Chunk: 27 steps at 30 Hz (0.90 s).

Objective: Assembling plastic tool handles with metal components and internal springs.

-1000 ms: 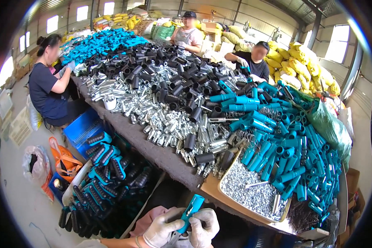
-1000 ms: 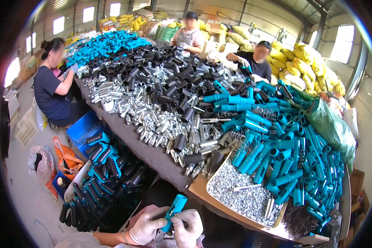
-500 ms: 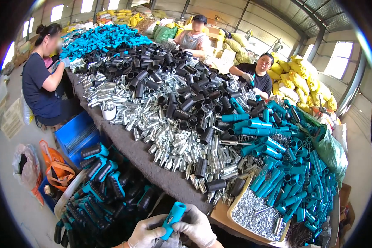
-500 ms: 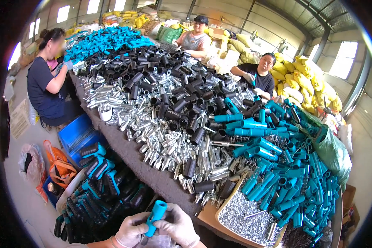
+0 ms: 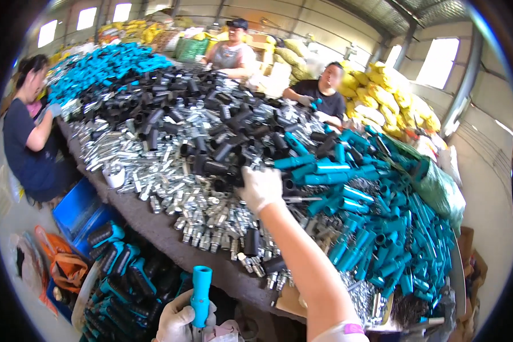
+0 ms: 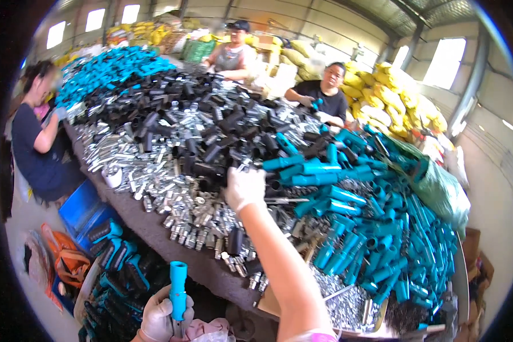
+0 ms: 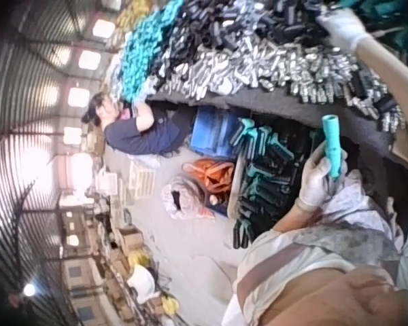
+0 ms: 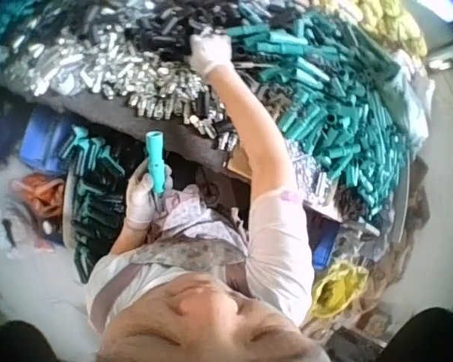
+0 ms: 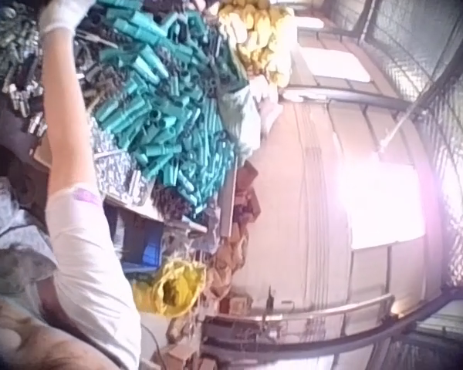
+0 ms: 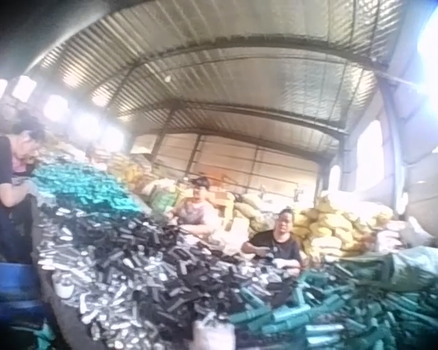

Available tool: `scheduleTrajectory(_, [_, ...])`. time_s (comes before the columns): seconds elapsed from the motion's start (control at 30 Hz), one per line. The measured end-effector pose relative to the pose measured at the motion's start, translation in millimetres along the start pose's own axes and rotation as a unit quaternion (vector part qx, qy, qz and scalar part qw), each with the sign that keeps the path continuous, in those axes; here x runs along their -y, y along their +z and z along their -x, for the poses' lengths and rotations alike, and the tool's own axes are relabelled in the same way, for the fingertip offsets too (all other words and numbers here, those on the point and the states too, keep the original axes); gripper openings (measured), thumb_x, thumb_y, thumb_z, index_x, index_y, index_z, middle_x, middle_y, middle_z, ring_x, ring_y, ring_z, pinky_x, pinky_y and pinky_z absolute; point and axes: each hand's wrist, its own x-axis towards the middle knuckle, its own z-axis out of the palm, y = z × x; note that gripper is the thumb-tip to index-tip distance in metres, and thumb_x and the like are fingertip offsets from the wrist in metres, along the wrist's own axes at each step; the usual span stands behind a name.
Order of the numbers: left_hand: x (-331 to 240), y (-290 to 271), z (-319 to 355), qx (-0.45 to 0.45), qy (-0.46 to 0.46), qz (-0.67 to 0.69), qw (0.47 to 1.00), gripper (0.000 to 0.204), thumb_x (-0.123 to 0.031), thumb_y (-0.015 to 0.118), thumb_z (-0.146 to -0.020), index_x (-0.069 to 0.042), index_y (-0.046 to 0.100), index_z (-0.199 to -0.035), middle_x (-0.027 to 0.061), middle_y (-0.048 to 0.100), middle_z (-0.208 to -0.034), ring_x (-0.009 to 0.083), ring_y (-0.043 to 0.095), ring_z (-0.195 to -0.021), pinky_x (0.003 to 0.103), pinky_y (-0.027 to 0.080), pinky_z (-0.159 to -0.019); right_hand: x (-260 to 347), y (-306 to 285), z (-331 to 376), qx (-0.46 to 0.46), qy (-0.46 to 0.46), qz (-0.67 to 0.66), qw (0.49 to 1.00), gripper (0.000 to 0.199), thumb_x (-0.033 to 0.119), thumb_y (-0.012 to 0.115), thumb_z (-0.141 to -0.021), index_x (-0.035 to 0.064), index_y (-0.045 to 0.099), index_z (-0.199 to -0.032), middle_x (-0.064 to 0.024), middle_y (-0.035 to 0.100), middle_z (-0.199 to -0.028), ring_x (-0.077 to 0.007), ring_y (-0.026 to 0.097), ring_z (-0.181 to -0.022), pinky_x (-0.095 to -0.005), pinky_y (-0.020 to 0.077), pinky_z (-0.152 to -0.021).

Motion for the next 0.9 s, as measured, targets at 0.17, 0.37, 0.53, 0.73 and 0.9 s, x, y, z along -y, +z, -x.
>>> scheduleTrajectory(0.17, [0, 5, 10, 0.009, -0.015, -0.029, 0.999, 0.062, -0.041, 0.070, -0.090, 0.003, 0.051, -0.129, 0.0118, 0.066, -0.102, 0.0185, 0.063, -0.074, 0.028, 0.051, -0.061, 4, -10, 5, -0.132, -0.062, -0.053, 0.988, 0.009, 0.013, 0.057, -0.077, 0.0063, 0.062, -0.079, -0.0165, 0.066, -0.075, -0.0355, 0.063, -0.081, -0.0465, 0.0441, -0.077])
scheduleTrajectory(0.37, [20, 7, 17, -0.011, 0.007, -0.040, 0.999, 0.048, -0.029, 0.064, -0.096, 0.003, 0.051, -0.129, 0.0146, 0.065, -0.109, 0.0203, 0.064, -0.077, 0.032, 0.053, -0.064, 0, -98, 179, 0.068, -0.062, -0.498, 0.862, 0.042, 0.026, 0.060, -0.089, 0.0040, 0.059, -0.125, -0.0229, 0.065, -0.112, -0.0405, 0.062, -0.107, -0.0445, 0.0488, -0.094])
scheduleTrajectory(0.53, [33, 43, 34, 0.111, -0.112, -0.254, 0.954, 0.058, -0.035, 0.063, -0.093, 0.008, 0.053, -0.132, 0.0079, 0.067, -0.100, 0.0126, 0.061, -0.081, 0.025, 0.050, -0.075, -22, -109, 301, 0.042, 0.044, -0.514, 0.855, 0.046, 0.002, 0.057, -0.090, 0.0026, 0.053, -0.136, -0.0205, 0.065, -0.121, -0.0368, 0.062, -0.116, -0.0400, 0.0471, -0.100])
scheduleTrajectory(0.73, [84, 70, 51, 0.195, -0.171, -0.225, 0.939, 0.057, -0.042, 0.068, -0.090, 0.007, 0.060, -0.119, 0.0051, 0.064, -0.092, 0.0126, 0.059, -0.075, 0.023, 0.046, -0.068, -37, -113, 378, 0.018, 0.001, -0.540, 0.842, 0.050, -0.009, 0.050, -0.087, 0.0011, 0.055, -0.135, -0.0185, 0.057, -0.137, -0.0345, 0.052, -0.131, -0.0391, 0.0389, -0.111])
scheduleTrajectory(0.9, [102, 89, 55, 0.183, -0.243, -0.207, 0.930, 0.067, -0.048, 0.073, -0.085, 0.003, 0.053, -0.124, 0.0042, 0.063, -0.094, 0.0093, 0.060, -0.078, 0.026, 0.049, -0.068, -2, -108, 429, -0.075, 0.075, -0.583, 0.805, 0.062, 0.025, 0.061, -0.094, -0.0015, 0.038, -0.144, -0.0260, 0.039, -0.148, -0.0420, 0.044, -0.134, -0.0400, 0.0366, -0.111])
